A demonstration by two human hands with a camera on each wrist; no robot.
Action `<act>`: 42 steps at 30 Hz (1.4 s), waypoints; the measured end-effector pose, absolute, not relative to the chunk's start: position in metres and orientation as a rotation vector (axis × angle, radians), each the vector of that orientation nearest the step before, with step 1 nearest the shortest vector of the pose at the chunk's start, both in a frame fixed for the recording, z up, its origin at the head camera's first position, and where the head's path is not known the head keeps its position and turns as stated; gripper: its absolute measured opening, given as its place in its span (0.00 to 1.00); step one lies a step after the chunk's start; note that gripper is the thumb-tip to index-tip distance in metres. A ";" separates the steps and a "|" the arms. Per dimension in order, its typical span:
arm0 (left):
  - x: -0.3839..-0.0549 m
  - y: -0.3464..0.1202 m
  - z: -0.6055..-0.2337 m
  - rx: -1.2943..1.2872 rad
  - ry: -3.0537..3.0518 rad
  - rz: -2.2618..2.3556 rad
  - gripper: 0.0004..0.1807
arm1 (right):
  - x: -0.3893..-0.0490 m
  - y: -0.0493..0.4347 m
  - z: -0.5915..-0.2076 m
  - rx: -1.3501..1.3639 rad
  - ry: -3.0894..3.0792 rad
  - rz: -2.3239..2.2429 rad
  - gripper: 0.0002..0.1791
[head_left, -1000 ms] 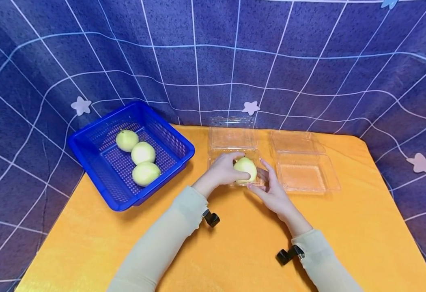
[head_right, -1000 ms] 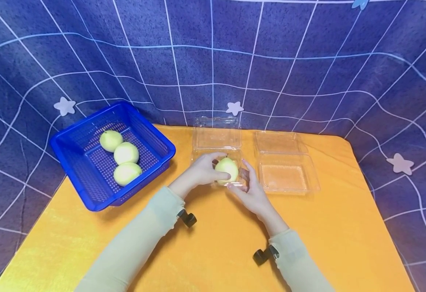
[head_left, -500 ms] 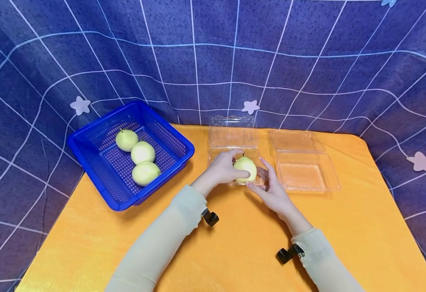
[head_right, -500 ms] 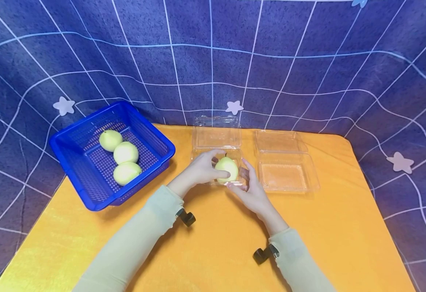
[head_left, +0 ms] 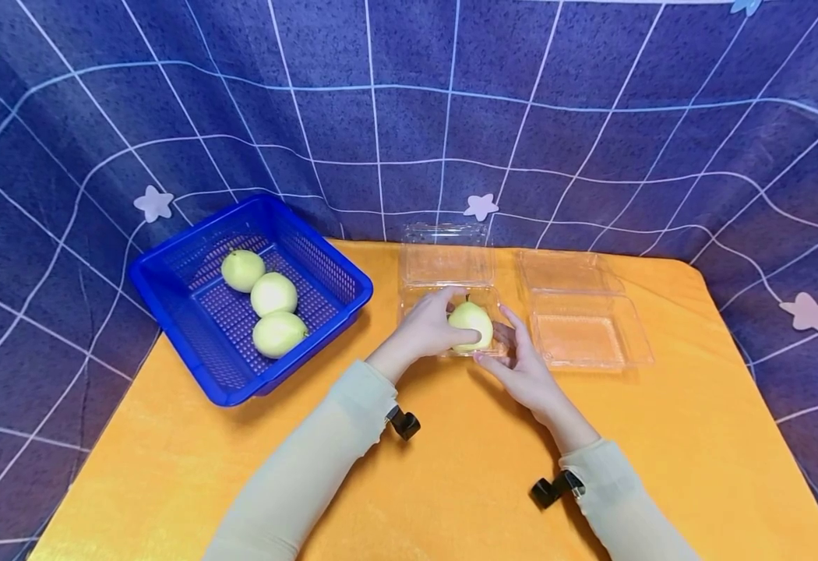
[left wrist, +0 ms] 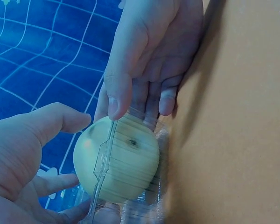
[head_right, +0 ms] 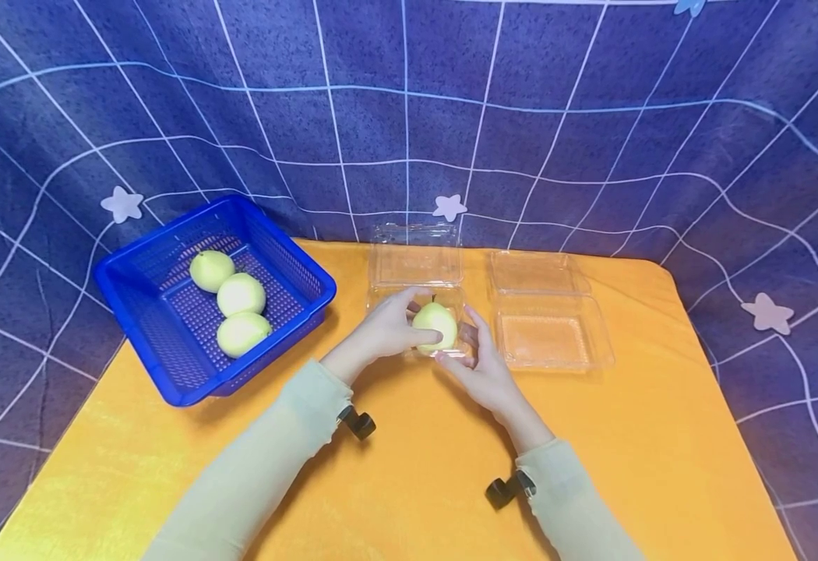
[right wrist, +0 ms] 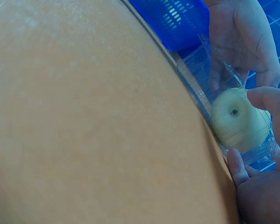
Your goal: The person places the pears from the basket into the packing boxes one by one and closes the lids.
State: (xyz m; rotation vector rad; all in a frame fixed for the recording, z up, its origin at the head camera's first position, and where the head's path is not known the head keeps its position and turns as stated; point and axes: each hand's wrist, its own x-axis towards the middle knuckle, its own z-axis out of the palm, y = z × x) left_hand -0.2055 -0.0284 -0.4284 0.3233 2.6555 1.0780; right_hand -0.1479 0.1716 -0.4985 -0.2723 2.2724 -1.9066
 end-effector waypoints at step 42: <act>-0.167 -0.068 -0.383 0.430 2.682 1.344 0.42 | -0.150 0.172 -0.503 -0.277 2.295 -1.910 0.51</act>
